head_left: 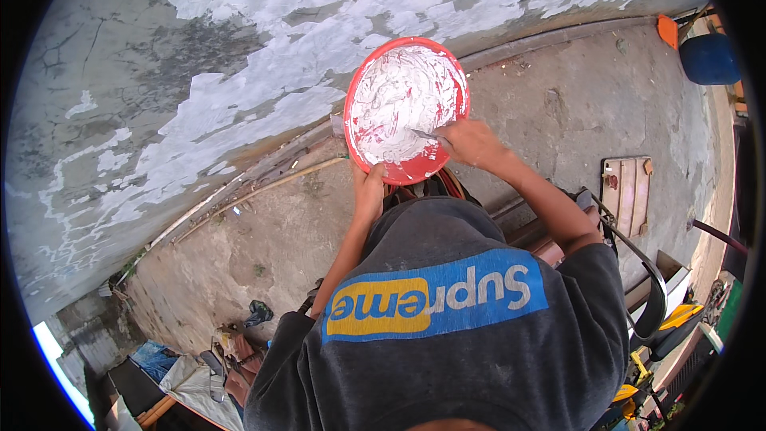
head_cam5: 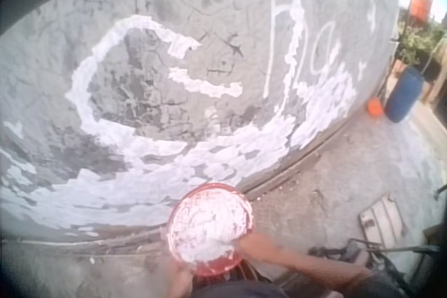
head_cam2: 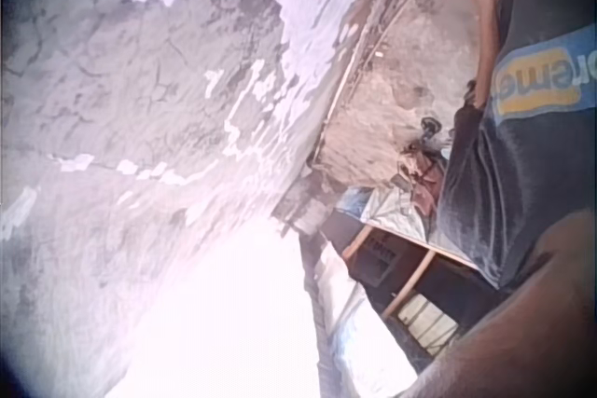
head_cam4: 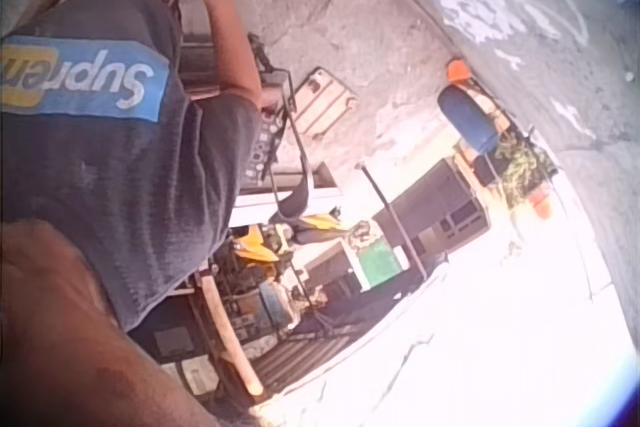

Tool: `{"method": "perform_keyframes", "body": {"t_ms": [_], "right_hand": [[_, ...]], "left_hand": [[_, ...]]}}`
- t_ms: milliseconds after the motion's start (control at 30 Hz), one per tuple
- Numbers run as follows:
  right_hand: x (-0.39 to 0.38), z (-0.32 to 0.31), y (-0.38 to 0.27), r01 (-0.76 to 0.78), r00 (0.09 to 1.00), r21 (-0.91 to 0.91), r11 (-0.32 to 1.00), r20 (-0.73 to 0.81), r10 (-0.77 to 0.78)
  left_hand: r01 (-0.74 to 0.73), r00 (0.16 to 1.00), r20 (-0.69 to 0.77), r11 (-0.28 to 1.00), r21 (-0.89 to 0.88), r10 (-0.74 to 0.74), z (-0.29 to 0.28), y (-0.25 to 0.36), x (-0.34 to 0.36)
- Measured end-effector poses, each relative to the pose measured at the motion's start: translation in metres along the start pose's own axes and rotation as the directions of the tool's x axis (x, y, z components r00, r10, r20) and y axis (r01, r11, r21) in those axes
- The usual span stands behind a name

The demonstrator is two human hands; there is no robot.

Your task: The person applies white plaster to a cracked concrete wall using a small trowel and a larger flat tool. They repeatedly scoop plaster from a red bucket and spread it over cracks and uneven areas, smoothing the surface as they work.

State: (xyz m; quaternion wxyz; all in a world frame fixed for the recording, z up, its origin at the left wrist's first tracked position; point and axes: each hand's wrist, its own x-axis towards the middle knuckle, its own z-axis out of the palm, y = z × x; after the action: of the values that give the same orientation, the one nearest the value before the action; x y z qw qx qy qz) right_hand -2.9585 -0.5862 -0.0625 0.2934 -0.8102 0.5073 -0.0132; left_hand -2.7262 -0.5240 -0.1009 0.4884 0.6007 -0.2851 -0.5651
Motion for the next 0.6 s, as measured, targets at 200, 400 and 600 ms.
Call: {"method": "perform_keyframes", "body": {"t_ms": [200, 400, 600], "right_hand": [[0.005, 0.009, -0.008, 0.140, 0.990, 0.017, 0.990, 0.009, -0.140], [0.002, 0.001, -0.015, 0.207, 0.977, 0.000, 0.978, 0.053, -0.207], [0.006, -0.009, -0.023, 0.279, 0.952, 0.049, 0.959, 0.116, -0.283]], "left_hand": [[0.002, 1.000, -0.020, 1.000, 0.002, -0.002, 0.001, 0.000, -0.001], [0.038, 0.999, 0.013, 0.999, 0.009, -0.038, 0.002, 0.003, -0.002], [0.035, 0.999, 0.038, 0.999, -0.014, -0.034, -0.001, -0.002, -0.003]]}}
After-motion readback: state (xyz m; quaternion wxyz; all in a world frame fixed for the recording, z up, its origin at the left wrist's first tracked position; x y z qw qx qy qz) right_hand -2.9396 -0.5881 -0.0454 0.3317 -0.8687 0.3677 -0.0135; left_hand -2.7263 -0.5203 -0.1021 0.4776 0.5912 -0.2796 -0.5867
